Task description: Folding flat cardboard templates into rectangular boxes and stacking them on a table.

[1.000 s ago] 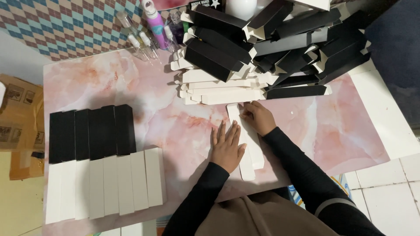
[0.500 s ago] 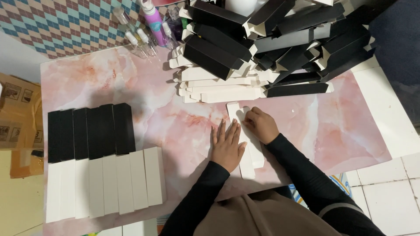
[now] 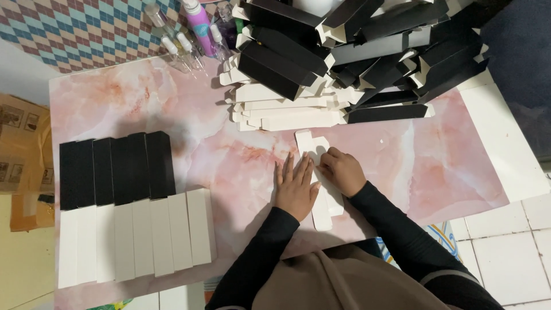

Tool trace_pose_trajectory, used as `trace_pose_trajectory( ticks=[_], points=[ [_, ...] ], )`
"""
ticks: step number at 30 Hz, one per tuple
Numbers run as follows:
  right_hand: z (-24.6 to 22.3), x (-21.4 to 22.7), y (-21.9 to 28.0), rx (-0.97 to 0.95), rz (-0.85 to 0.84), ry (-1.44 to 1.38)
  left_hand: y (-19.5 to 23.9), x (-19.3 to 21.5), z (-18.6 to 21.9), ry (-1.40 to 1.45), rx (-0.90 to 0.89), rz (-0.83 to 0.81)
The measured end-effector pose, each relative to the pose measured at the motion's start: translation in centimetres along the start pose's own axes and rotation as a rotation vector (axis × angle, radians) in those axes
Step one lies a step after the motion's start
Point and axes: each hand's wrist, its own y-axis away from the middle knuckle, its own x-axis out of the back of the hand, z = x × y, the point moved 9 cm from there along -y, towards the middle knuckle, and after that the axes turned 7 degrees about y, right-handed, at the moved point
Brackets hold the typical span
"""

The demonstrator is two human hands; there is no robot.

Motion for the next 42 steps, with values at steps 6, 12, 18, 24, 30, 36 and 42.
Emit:
trace_pose_trajectory(
  ticks=[6, 12, 18, 24, 30, 36, 42],
  points=[
    [-0.5, 0.6, 1.2, 0.000, -0.005, 0.004, 0.1, 0.1, 0.0, -0.032, -0.001, -0.003],
    [-0.9, 0.3, 2.7, 0.004, -0.005, 0.010, 0.1, 0.0, 0.0, -0.030, 0.011, -0.025],
    [-0.9, 0.1, 3.3, 0.008, 0.003, 0.019, 0.1, -0.2, 0.0, -0.005, 0.006, -0.022],
    [-1.4, 0.6, 3.6, 0.021, 0.033, 0.029, 0.0, -0.4, 0.0, -0.032, 0.020, -0.007],
    [-1.9, 0.8, 4.0, 0.045, 0.039, 0.049, 0.0, -0.4, 0.0, -0.043, 0.024, -0.004],
    [-2.1, 0.5, 4.9, 0.048, 0.033, 0.062, 0.0, -0.8, -0.2, -0.030, 0.035, -0.013],
    [-2.5, 0.3, 6.4, 0.064, 0.041, 0.076, 0.0, -0.4, -0.1, -0.030, 0.046, -0.042]
  ],
)
